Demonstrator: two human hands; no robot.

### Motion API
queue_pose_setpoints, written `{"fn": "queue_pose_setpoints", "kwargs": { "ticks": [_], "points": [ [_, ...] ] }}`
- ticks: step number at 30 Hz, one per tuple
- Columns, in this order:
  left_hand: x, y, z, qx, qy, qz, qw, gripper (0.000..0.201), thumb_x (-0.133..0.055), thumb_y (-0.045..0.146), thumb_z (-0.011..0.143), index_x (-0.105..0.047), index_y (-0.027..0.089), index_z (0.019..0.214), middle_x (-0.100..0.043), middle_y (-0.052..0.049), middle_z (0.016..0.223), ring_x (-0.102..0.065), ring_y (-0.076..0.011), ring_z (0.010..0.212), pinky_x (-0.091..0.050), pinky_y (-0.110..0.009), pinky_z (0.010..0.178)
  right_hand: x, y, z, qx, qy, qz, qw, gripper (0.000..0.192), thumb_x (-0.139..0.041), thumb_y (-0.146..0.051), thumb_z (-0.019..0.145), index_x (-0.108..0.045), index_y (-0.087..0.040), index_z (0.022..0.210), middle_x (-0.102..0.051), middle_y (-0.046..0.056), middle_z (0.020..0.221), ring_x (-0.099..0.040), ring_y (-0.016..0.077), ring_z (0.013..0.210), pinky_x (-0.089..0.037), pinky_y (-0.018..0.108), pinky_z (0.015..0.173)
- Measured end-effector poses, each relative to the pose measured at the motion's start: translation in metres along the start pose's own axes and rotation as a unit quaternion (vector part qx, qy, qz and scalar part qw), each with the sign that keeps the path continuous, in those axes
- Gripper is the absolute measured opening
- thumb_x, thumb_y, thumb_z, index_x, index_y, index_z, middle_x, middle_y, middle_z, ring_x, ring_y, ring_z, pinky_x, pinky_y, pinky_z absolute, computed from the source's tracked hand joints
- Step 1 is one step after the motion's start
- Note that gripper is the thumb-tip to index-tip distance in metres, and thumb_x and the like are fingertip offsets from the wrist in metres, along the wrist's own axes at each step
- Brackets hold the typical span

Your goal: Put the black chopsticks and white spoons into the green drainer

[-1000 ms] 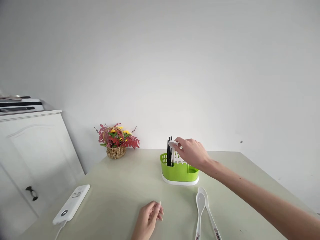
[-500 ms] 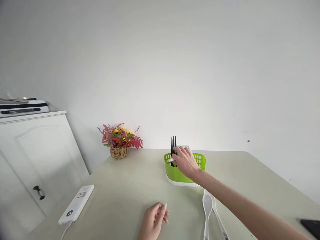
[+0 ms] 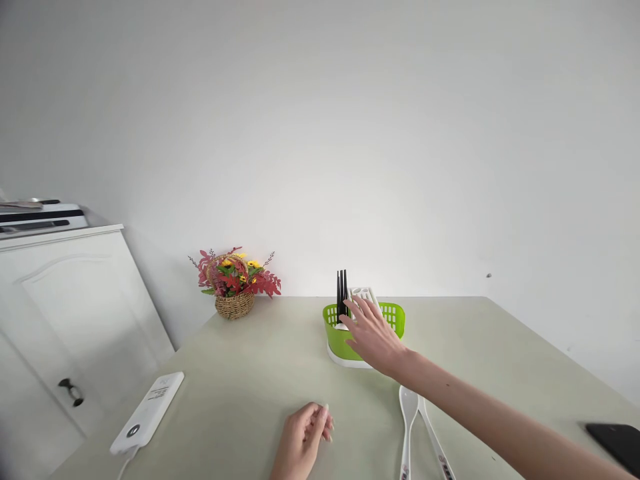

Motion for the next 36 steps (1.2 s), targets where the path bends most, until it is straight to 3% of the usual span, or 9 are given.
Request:
{"fn": "queue_pose_setpoints", "kwargs": {
  "ticks": [4, 8, 13, 16, 19, 27, 30, 33, 36],
  "points": [
    [0.0, 0.001, 0.0, -0.002, 0.003, -0.001, 1.0, 0.046, -0.045, 0.055, 0.101, -0.062, 0.021, 0.076, -0.073, -0.004, 0.079, -0.068, -0.0174, 0.068, -0.052, -0.024, 0.066, 0.027, -0.004, -0.038, 0.08, 0.029, 0.028, 0.996, 0.059, -0.051, -0.012, 0.095, -0.042, -0.025, 0.151, -0.047, 0.014, 0.154, -0.043, 0.0309, 0.143, -0.045, 0.051, 0.113],
    [0.001, 0.003, 0.001, -0.001, 0.001, -0.002, 1.0, 0.046, -0.045, 0.056, 0.101, -0.061, 0.021, 0.075, -0.072, -0.004, 0.079, -0.068, -0.0174, 0.068, -0.051, -0.024, 0.064, 0.03, 0.003, -0.083, 0.145, -0.01, 0.027, 0.989, 0.049, -0.04, -0.007, 0.096, -0.052, -0.027, 0.139, -0.062, 0.01, 0.137, -0.062, 0.026, 0.121, -0.054, 0.045, 0.098],
    [0.001, 0.005, 0.003, 0.003, 0.0, -0.003, 1.0, 0.045, -0.046, 0.056, 0.1, -0.061, 0.021, 0.075, -0.071, -0.004, 0.079, -0.067, -0.0177, 0.068, -0.052, -0.025, 0.066, -0.01, 0.059, -0.123, -0.018, -0.149, 0.064, 0.987, 0.031, -0.042, -0.023, 0.099, -0.06, -0.028, 0.122, -0.067, 0.008, 0.124, -0.071, 0.024, 0.096, -0.058, 0.044, 0.081],
    [0.0, 0.004, 0.003, 0.004, -0.003, -0.003, 1.0, 0.045, -0.046, 0.055, 0.1, -0.062, 0.021, 0.076, -0.072, -0.004, 0.079, -0.067, -0.018, 0.069, -0.052, -0.025, 0.068, -0.041, 0.093, -0.146, -0.149, -0.211, 0.138, 0.956, 0.032, -0.044, -0.031, 0.097, -0.059, -0.031, 0.125, -0.067, 0.007, 0.128, -0.073, 0.0235, 0.094, -0.056, 0.043, 0.081],
    [0.001, 0.002, 0.003, 0.009, -0.002, 0.001, 1.0, 0.045, -0.047, 0.056, 0.1, -0.062, 0.021, 0.076, -0.071, -0.005, 0.079, -0.067, -0.0182, 0.069, -0.052, -0.026, 0.067, -0.064, 0.111, -0.161, -0.224, -0.232, 0.178, 0.93, 0.033, -0.045, -0.035, 0.095, -0.059, -0.03, 0.125, -0.07, 0.006, 0.122, -0.074, 0.0225, 0.091, -0.055, 0.04, 0.079],
    [0.0, 0.0, 0.005, 0.006, -0.004, -0.003, 1.0, 0.045, -0.047, 0.055, 0.1, -0.063, 0.02, 0.077, -0.07, -0.004, 0.078, -0.065, -0.0178, 0.069, -0.053, -0.026, 0.068, -0.101, 0.108, -0.165, -0.297, -0.233, 0.218, 0.9, 0.027, -0.047, -0.04, 0.093, -0.068, -0.026, 0.099, -0.076, 0.005, 0.107, -0.072, 0.0227, 0.09, -0.049, 0.034, 0.072],
    [0.0, 0.0, 0.004, 0.01, -0.003, -0.002, 1.0, 0.045, -0.048, 0.056, 0.099, -0.063, 0.02, 0.076, -0.07, -0.004, 0.078, -0.065, -0.018, 0.069, -0.053, -0.026, 0.068, -0.109, 0.106, -0.163, -0.311, -0.236, 0.242, 0.888, 0.023, -0.048, -0.035, 0.091, -0.068, -0.025, 0.09, -0.078, 0.002, 0.095, -0.072, 0.0192, 0.078, -0.047, 0.029, 0.067],
    [0.001, 0.001, 0.005, 0.013, -0.004, -0.002, 1.0, 0.046, -0.048, 0.057, 0.099, -0.062, 0.02, 0.075, -0.069, -0.005, 0.078, -0.065, -0.0179, 0.068, -0.053, -0.026, 0.068, -0.109, 0.113, -0.163, -0.325, -0.235, 0.266, 0.876, 0.023, -0.047, -0.031, 0.091, -0.069, -0.024, 0.09, -0.077, -0.001, 0.075, -0.072, 0.0172, 0.067, -0.047, 0.027, 0.065],
    [0.003, 0.001, 0.005, 0.017, -0.001, -0.002, 1.0, 0.046, -0.049, 0.057, 0.098, -0.063, 0.02, 0.076, -0.069, -0.005, 0.077, -0.065, -0.0179, 0.068, -0.054, -0.026, 0.068, -0.094, 0.127, -0.163, -0.34, -0.218, 0.272, 0.873, 0.025, -0.046, -0.033, 0.091, -0.069, -0.024, 0.091, -0.077, 0.0, 0.072, -0.073, 0.0183, 0.067, -0.047, 0.027, 0.065]
  ]
}}
Point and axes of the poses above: each hand's wrist, its own z-axis towards the middle knuckle, its own x-axis out of the back of the hand, y = z × x, the point moved 9 cm from there along z, towards the middle knuckle
